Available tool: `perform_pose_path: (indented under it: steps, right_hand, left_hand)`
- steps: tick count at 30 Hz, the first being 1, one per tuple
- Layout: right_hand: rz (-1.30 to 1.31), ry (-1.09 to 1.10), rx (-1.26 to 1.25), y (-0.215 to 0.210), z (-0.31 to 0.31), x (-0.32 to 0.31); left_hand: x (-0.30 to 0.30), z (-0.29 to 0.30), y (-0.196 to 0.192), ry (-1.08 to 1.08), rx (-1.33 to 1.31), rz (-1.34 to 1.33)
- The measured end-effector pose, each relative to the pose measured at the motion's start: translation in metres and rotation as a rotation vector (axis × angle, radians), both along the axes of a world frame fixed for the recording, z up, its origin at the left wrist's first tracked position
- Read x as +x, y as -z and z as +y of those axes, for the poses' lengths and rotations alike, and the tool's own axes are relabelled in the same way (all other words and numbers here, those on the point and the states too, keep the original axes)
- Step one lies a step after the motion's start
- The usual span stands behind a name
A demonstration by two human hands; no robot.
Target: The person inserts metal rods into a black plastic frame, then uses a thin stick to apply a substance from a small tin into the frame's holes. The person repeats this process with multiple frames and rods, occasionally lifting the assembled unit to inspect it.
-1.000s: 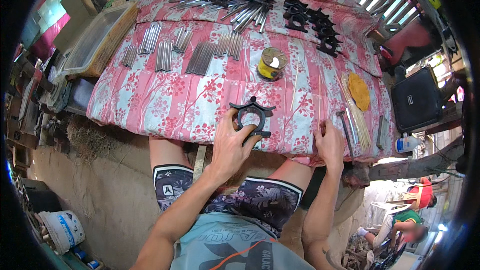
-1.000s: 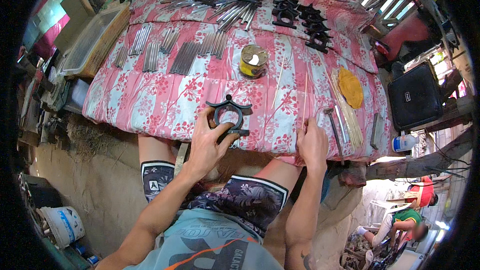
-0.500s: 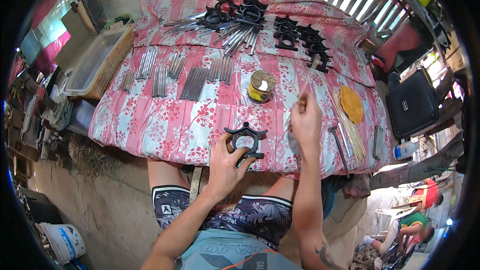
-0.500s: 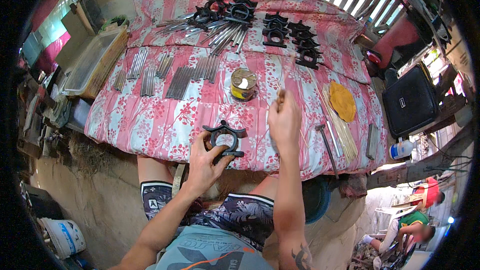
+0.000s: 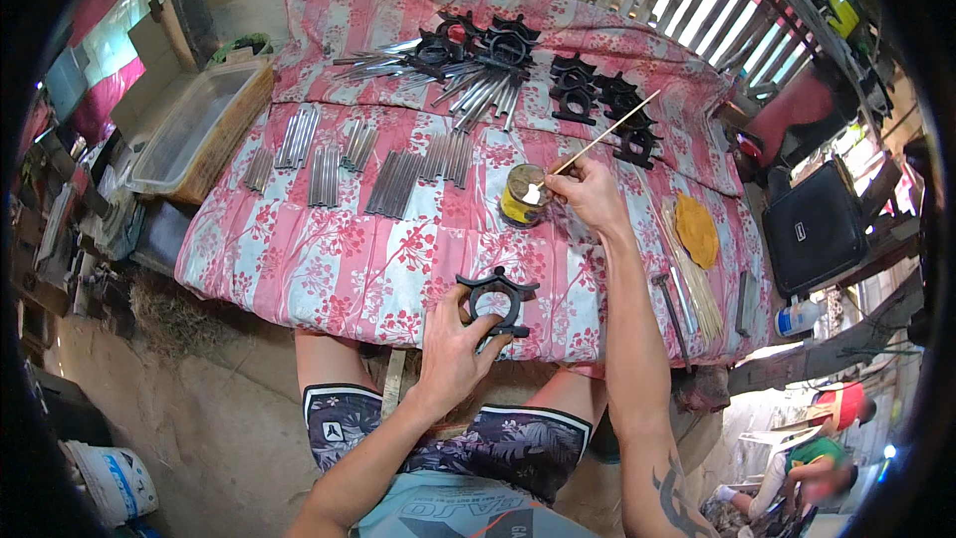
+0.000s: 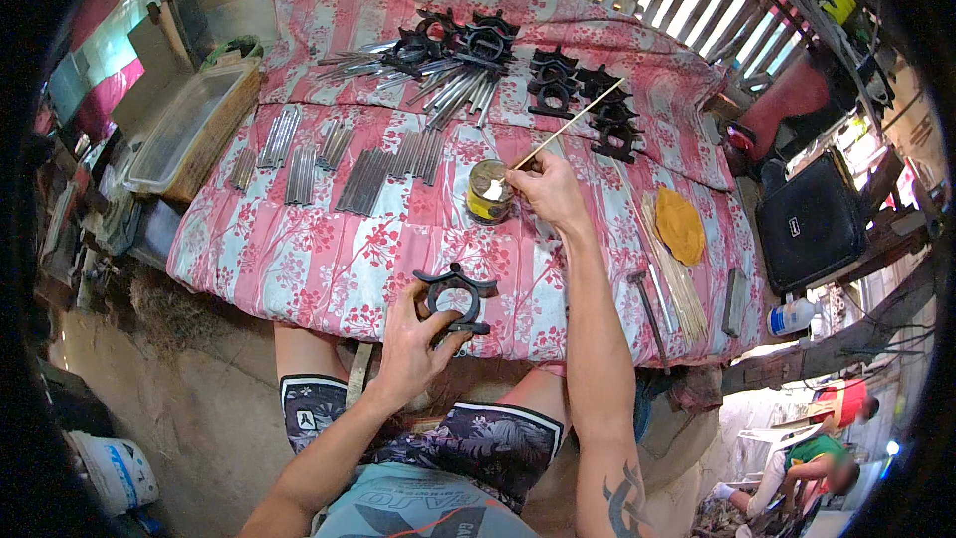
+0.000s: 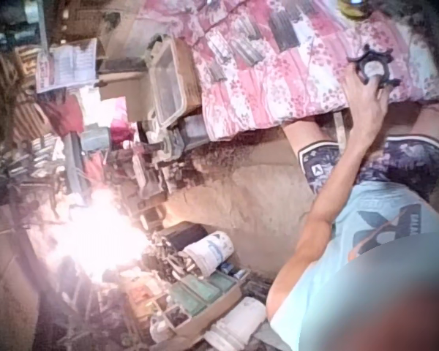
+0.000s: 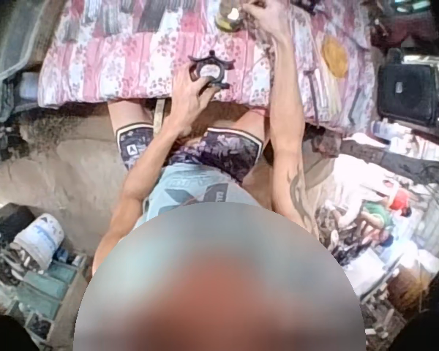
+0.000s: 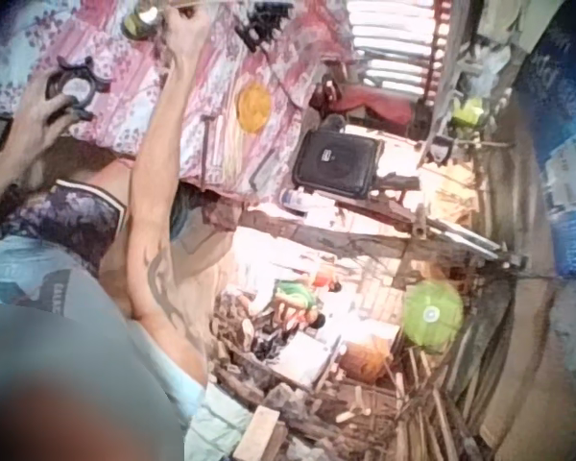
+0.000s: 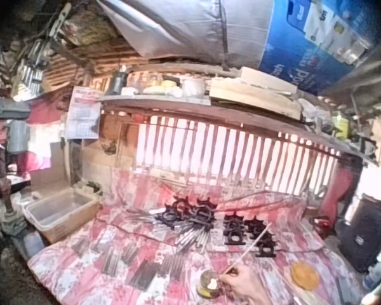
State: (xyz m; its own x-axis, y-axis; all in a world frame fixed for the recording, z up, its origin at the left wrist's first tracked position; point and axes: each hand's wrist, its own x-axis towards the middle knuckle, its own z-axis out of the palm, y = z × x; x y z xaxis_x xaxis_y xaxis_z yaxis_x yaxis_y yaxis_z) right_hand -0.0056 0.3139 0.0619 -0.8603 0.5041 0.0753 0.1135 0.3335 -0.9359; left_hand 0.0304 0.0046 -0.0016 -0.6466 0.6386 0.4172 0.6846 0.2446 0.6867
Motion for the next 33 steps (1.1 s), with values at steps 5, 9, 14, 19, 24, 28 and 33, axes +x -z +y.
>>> perform_pose_path:
  steps: [5,9,14,19,24,28,33]
  right_hand:
    - [-0.095,-0.026,0.054,0.001,0.002,-0.002]
    - [-0.100,-0.050,0.088,0.000,0.003,-0.003]
    - [-0.038,-0.053,-0.119,0.000,0.004,0.003]
    - [0.211,-0.068,-0.584,0.001,-0.026,0.055]
    - [0.212,-0.110,-0.654,0.013,-0.096,0.128]
    - [0.152,-0.093,-0.536,0.030,-0.136,0.152]
    - [0.111,-0.025,-0.462,0.050,-0.152,0.151]
  left_hand:
    - [0.002,-0.001,0.002,-0.018,0.020,0.019]
    - [0.001,-0.001,0.001,-0.016,0.029,0.000]
    - [0.001,-0.001,-0.001,-0.008,0.026,-0.002]
    - [-0.002,-0.001,-0.004,0.003,0.017,-0.004]
    - [0.004,-0.009,-0.007,-0.010,-0.016,-0.037]
    - [0.011,-0.013,-0.003,-0.037,-0.013,-0.015]
    - [0.009,-0.008,0.009,-0.043,0.021,0.026]
